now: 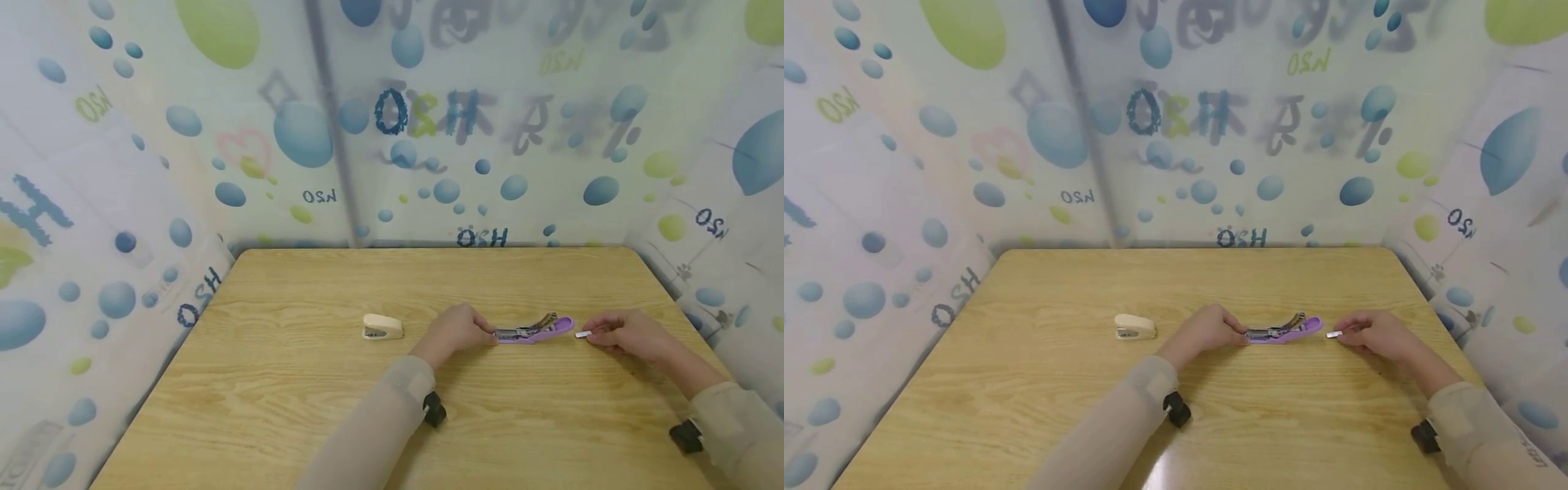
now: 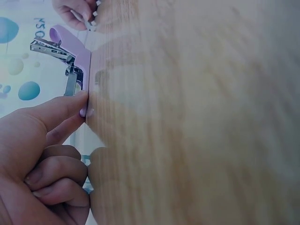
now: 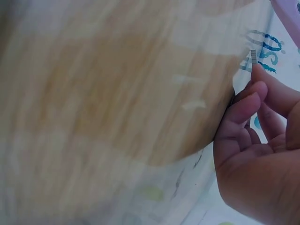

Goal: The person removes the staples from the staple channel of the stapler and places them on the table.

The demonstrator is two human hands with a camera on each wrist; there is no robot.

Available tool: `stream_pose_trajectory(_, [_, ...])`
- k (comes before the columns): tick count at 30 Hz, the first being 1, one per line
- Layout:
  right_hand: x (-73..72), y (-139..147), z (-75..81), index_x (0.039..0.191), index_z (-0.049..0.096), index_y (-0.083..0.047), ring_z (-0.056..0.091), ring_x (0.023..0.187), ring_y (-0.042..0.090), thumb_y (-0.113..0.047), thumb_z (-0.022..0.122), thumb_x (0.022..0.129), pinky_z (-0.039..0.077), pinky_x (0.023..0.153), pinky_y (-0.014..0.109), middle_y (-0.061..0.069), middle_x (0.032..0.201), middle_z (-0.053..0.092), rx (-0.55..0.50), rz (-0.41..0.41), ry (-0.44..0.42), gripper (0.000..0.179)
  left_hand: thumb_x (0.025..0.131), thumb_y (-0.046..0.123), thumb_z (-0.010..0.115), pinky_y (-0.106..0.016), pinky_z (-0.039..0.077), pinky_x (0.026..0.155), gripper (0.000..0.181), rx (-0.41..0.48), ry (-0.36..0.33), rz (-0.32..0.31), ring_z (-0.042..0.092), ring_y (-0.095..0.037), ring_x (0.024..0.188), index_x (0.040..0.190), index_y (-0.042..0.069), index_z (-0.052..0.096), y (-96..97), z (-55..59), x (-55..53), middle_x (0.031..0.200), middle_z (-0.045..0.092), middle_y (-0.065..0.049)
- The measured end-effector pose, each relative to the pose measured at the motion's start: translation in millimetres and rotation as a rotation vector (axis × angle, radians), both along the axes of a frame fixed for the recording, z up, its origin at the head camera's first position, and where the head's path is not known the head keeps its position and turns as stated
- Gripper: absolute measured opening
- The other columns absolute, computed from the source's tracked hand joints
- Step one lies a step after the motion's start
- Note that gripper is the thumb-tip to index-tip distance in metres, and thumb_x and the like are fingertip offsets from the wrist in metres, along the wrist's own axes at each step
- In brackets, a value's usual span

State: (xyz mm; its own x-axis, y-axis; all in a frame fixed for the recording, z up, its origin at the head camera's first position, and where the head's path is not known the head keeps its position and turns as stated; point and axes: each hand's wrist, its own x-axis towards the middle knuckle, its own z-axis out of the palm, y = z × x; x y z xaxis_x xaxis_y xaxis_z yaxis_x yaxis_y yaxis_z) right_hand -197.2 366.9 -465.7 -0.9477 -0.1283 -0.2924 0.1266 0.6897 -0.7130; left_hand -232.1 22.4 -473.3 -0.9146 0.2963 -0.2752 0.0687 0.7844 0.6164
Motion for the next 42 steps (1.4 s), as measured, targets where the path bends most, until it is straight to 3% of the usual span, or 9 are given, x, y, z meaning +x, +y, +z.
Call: stream_pose_trajectory(42, [1.7,-1.6,-1.3,0.128,0.069,0.007,0.056,0.075,0.005,-0.018,0.073,0.101,0.050,0.065,0.025,0.001,0.098,0.072,0.059,0.041,0.033,0.038,0.088,0.048,0.087,-0.043,0.055,0.108,0.017,0.004,-0.005,-0.015,0.067,-0.017,0.129,0.104,0.041,0.084,-0.9,-1.7,0.0,0.124,0.078,0.013])
